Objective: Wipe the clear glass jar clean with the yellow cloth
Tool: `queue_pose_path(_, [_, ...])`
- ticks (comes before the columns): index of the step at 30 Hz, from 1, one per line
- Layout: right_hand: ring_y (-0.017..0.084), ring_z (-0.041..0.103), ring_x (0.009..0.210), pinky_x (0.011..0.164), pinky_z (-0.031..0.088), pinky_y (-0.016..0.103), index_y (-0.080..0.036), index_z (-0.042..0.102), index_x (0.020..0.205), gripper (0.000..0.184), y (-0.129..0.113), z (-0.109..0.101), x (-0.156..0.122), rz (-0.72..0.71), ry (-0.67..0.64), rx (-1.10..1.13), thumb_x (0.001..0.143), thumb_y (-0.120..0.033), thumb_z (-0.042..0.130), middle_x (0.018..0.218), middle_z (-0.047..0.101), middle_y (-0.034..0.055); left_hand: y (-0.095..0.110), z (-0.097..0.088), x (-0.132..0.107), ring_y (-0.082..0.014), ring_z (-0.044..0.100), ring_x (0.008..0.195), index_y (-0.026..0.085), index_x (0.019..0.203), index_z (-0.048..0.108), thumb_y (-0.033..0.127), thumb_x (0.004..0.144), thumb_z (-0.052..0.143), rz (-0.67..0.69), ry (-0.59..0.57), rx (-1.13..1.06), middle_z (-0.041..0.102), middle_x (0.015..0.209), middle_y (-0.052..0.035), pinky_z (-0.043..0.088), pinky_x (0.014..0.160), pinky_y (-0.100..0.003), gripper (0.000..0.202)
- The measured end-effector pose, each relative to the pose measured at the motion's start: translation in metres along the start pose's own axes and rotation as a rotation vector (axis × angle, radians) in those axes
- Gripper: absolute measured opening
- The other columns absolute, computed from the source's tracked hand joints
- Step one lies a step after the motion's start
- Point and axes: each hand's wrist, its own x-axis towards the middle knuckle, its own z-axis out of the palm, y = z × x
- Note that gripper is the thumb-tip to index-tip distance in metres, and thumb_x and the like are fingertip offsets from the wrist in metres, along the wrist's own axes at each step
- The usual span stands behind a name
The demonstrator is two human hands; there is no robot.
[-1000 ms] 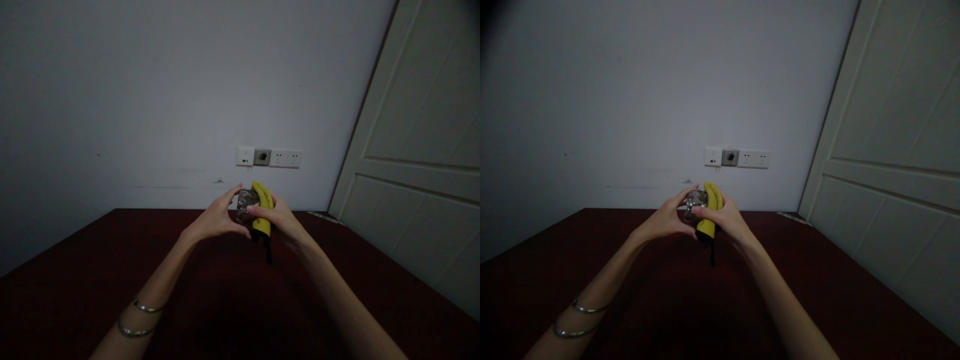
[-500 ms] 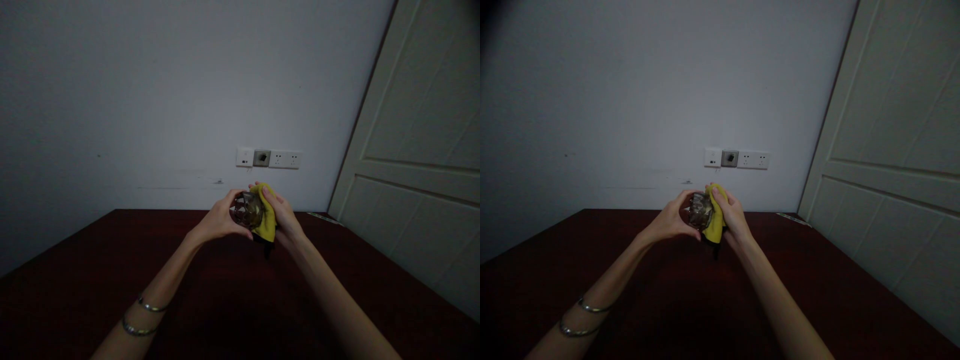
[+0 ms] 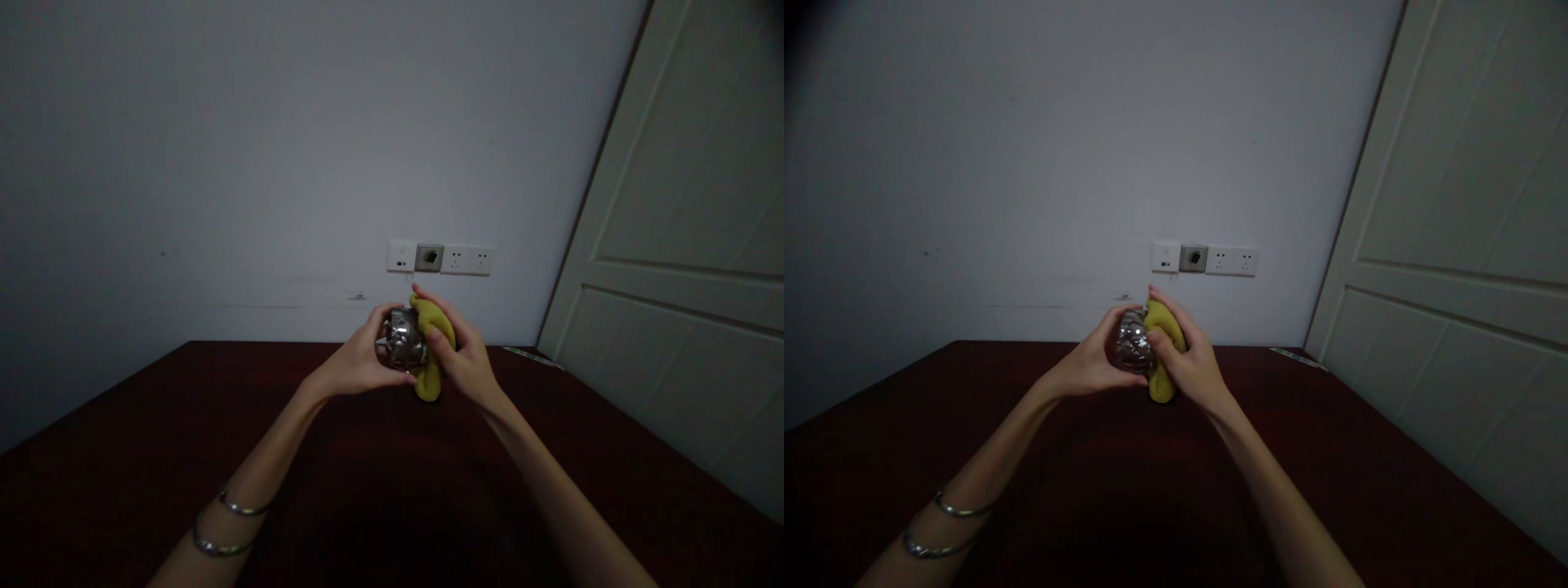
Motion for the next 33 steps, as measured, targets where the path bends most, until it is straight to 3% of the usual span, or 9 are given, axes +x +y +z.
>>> queue_pose_path(4, [0.021,0.045,0.130,0.112,0.031,0.044,-0.028,0.060,0.119,0.034,-0.005,0.008,-0.002,-0.115,0.047,-0.072,0.086,-0.037,0.058,0.136,0.055,0.0039,0.009,0.003,-0.002,-0.0256,0.057,0.105,0.019,0.132,0.023,0.018,0.064,0.075,-0.003,-0.060,0.067,0.049,0.124,-0.0146,0.051,0.087,-0.040,0.086])
queue_pose_path(7, [0.022,0.058,0.117,0.103,0.043,0.044,-0.025,0.064,0.114,0.034,0.004,0.013,0.000,0.048,0.191,0.058,0.088,-0.044,0.053,0.127,0.062,0.0054,0.010,0.004,-0.002,-0.0241,0.059,0.099,0.018,0.132,0.023,0.016,0.065,0.072,-0.014,-0.082,0.118,0.051,0.118,-0.0137,0.052,0.082,-0.039,0.083])
queue_pose_path(11, [0.023,0.064,0.105,0.093,0.050,0.044,-0.024,0.068,0.107,0.039,0.009,0.012,0.004,0.239,0.197,0.150,0.083,-0.051,0.057,0.118,0.068,0.0061,0.008,0.003,-0.001,-0.0239,0.059,0.096,0.017,0.132,0.023,0.016,0.067,0.070,-0.029,-0.142,0.135,0.053,0.111,-0.0123,0.052,0.079,-0.039,0.080])
queue_pose_path(17, [0.021,0.054,0.123,0.109,0.037,0.044,-0.027,0.066,0.113,0.033,-0.012,0.009,-0.001,-0.003,0.094,-0.018,0.080,-0.032,0.066,0.129,0.061,0.0035,0.007,-0.002,-0.001,-0.0258,0.055,0.105,0.018,0.129,0.023,0.015,0.065,0.072,0.001,-0.102,0.183,0.047,0.121,-0.0136,0.049,0.087,-0.042,0.081])
queue_pose_path(19, [0.021,0.053,0.123,0.110,0.036,0.043,-0.027,0.067,0.111,0.033,-0.013,0.010,-0.001,-0.015,0.105,-0.030,0.079,-0.031,0.066,0.130,0.060,0.0033,0.006,-0.002,-0.001,-0.0263,0.054,0.107,0.018,0.129,0.023,0.016,0.065,0.072,0.004,-0.100,0.179,0.046,0.122,-0.0141,0.048,0.089,-0.043,0.081])
queue_pose_path(25, [0.023,0.066,0.100,0.093,0.050,0.045,-0.022,0.066,0.113,0.043,-0.001,0.010,0.005,0.335,0.165,0.163,0.077,-0.045,0.066,0.113,0.070,0.0069,-0.002,-0.001,-0.002,-0.0281,0.054,0.109,0.018,0.132,0.024,0.017,0.066,0.071,-0.017,-0.101,0.139,0.048,0.124,-0.0157,0.047,0.092,-0.047,0.081])
queue_pose_path(27, [0.024,0.067,0.097,0.091,0.051,0.046,-0.021,0.066,0.113,0.045,0.000,0.011,0.006,0.383,0.181,0.191,0.076,-0.047,0.066,0.112,0.070,0.0079,-0.005,-0.001,-0.002,-0.0287,0.054,0.110,0.018,0.132,0.024,0.018,0.066,0.072,-0.019,-0.095,0.121,0.047,0.125,-0.0158,0.047,0.092,-0.047,0.082])
queue_pose_path(29, [0.025,0.065,0.103,0.095,0.048,0.048,-0.023,0.067,0.112,0.042,-0.003,0.013,0.004,0.322,0.184,0.134,0.076,-0.044,0.067,0.115,0.069,0.0073,-0.005,-0.001,-0.002,-0.0292,0.053,0.111,0.019,0.131,0.025,0.019,0.064,0.074,-0.021,-0.074,0.114,0.046,0.126,-0.0155,0.047,0.092,-0.047,0.083])
queue_pose_path(33, [0.022,0.054,0.121,0.108,0.037,0.047,-0.028,0.065,0.113,0.035,-0.009,0.019,-0.001,0.016,0.167,-0.057,0.079,-0.033,0.066,0.128,0.061,0.0035,-0.003,-0.002,-0.002,-0.0277,0.053,0.112,0.021,0.129,0.026,0.018,0.062,0.076,-0.017,-0.017,0.093,0.045,0.126,-0.0136,0.047,0.093,-0.044,0.083])
